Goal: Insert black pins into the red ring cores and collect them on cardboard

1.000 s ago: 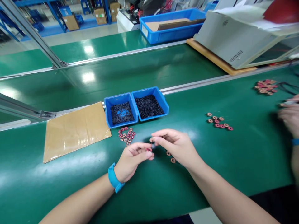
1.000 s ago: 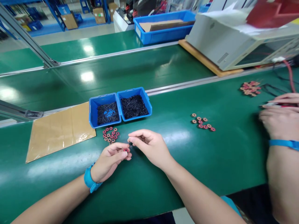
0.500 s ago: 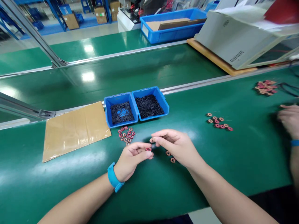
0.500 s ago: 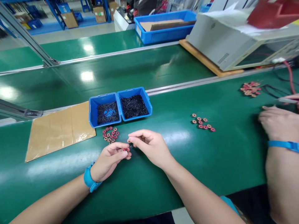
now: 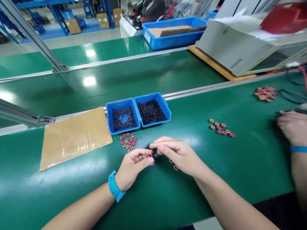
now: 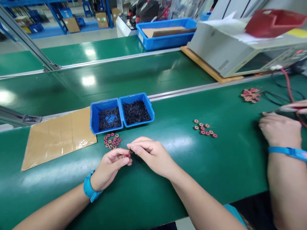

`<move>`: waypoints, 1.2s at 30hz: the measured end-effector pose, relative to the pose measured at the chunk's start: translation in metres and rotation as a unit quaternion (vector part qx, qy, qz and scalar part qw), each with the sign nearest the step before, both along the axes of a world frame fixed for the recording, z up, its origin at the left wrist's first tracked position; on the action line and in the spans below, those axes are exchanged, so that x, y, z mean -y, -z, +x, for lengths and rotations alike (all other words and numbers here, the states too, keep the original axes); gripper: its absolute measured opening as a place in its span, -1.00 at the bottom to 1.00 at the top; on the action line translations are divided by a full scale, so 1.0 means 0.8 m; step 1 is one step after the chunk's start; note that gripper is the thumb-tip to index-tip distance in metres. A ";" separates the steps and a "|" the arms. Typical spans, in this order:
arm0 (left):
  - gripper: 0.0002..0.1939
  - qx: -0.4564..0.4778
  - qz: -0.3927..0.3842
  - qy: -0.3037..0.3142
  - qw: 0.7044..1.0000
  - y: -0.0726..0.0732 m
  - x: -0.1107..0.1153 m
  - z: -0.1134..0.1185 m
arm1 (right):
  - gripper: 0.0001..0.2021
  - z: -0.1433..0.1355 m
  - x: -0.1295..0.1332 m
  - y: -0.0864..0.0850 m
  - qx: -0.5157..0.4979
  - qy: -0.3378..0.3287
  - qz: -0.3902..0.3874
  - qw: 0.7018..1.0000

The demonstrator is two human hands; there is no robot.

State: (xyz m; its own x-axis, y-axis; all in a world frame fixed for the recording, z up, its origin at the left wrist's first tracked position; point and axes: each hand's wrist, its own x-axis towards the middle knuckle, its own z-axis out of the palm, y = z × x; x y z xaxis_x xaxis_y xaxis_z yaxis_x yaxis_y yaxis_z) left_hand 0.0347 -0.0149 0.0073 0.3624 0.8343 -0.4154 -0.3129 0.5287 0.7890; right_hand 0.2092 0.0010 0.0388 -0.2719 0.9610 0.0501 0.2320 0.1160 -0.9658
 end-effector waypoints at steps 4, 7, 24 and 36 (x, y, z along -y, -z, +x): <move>-0.71 -0.007 -0.005 -0.004 1.000 -0.002 -0.002 0.000 | -0.79 0.002 -0.002 0.002 0.027 0.014 0.021 0.999; -0.71 -0.005 -0.004 -0.003 1.000 -0.003 -0.001 0.000 | -0.81 0.001 0.000 0.003 0.049 0.037 0.026 0.998; -0.75 0.001 -0.011 -0.032 0.999 -0.004 0.001 0.004 | -0.90 -0.021 0.018 0.012 0.248 0.091 0.282 0.922; -0.80 0.012 0.023 -0.054 0.998 -0.004 0.001 0.004 | -0.81 -0.020 0.021 0.007 0.270 0.027 0.313 0.910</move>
State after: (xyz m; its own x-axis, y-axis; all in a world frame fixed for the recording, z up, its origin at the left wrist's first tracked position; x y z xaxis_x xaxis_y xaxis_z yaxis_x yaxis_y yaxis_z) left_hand 0.0382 -0.0158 0.0102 0.2791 0.8873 -0.3672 -0.3855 0.4538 0.8034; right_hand 0.1934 -0.0162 0.0332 -0.3727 0.8029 0.4653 0.6752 0.5786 -0.4576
